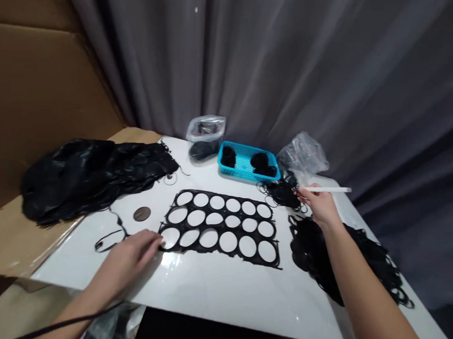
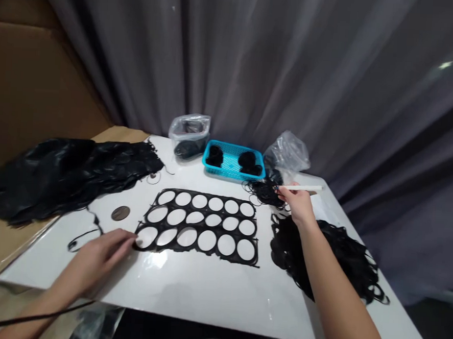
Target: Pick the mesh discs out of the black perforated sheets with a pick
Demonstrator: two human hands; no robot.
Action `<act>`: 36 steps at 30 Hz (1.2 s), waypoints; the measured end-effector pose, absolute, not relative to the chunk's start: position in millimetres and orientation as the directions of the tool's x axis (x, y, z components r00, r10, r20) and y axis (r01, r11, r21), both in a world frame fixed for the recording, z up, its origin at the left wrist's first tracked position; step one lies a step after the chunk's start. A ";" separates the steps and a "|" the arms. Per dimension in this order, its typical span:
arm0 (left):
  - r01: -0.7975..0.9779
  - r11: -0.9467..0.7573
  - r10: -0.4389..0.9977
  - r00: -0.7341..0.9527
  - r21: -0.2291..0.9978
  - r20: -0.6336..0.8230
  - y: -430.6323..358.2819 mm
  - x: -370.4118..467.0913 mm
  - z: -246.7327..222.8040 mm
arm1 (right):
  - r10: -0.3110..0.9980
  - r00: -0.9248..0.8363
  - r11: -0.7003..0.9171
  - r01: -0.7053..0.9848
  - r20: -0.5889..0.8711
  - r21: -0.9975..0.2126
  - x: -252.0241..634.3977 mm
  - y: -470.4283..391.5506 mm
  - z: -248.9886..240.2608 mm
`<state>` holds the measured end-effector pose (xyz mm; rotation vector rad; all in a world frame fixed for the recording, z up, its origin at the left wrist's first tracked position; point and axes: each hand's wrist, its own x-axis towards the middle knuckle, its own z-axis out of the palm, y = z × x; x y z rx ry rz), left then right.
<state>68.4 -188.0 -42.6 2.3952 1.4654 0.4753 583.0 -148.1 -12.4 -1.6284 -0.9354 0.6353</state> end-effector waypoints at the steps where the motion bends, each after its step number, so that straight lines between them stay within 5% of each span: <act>1: 0.821 -0.395 0.915 0.391 0.412 0.099 -171.6 72.0 -38.7 | 0.827 0.557 -0.158 0.353 0.072 -0.922 601.2 -145.2 -12.4; 4: 0.873 -0.363 0.932 0.340 0.326 0.126 -114.9 90.8 -36.3 | 0.820 0.568 -0.327 0.562 0.067 -0.760 639.2 -137.3 -13.0; 8: 0.890 -0.396 0.918 0.377 0.226 0.122 -51.9 118.4 -47.5 | 0.828 0.557 -0.368 0.630 0.068 -0.684 662.2 -133.2 -13.9; 16: 0.866 -0.469 0.883 0.459 0.172 0.100 -27.9 130.0 -49.1 | 0.947 0.303 -0.124 0.652 0.107 -0.748 672.0 -132.6 -9.4; 22: 0.868 -0.459 0.830 0.495 -0.190 0.256 -50.3 171.4 -19.8 | 0.918 0.334 -0.070 0.666 0.213 -0.743 615.0 -153.7 -11.3; 24: 0.782 -0.601 0.747 0.623 -0.163 0.233 -66.8 209.4 -17.9 | 0.969 0.221 -0.044 0.588 0.108 -0.808 584.0 -164.3 -22.2; 29: 0.373 -0.915 0.400 0.890 0.154 0.219 -112.6 302.5 -48.7 | 0.990 0.125 -0.016 0.551 0.064 -0.834 533.9 -175.3 -57.3; 36: 0.381 -0.914 0.403 0.896 0.141 0.187 -131.4 317.6 -81.9 | 0.986 0.157 -0.032 0.496 0.053 -0.868 536.2 -173.2 -71.8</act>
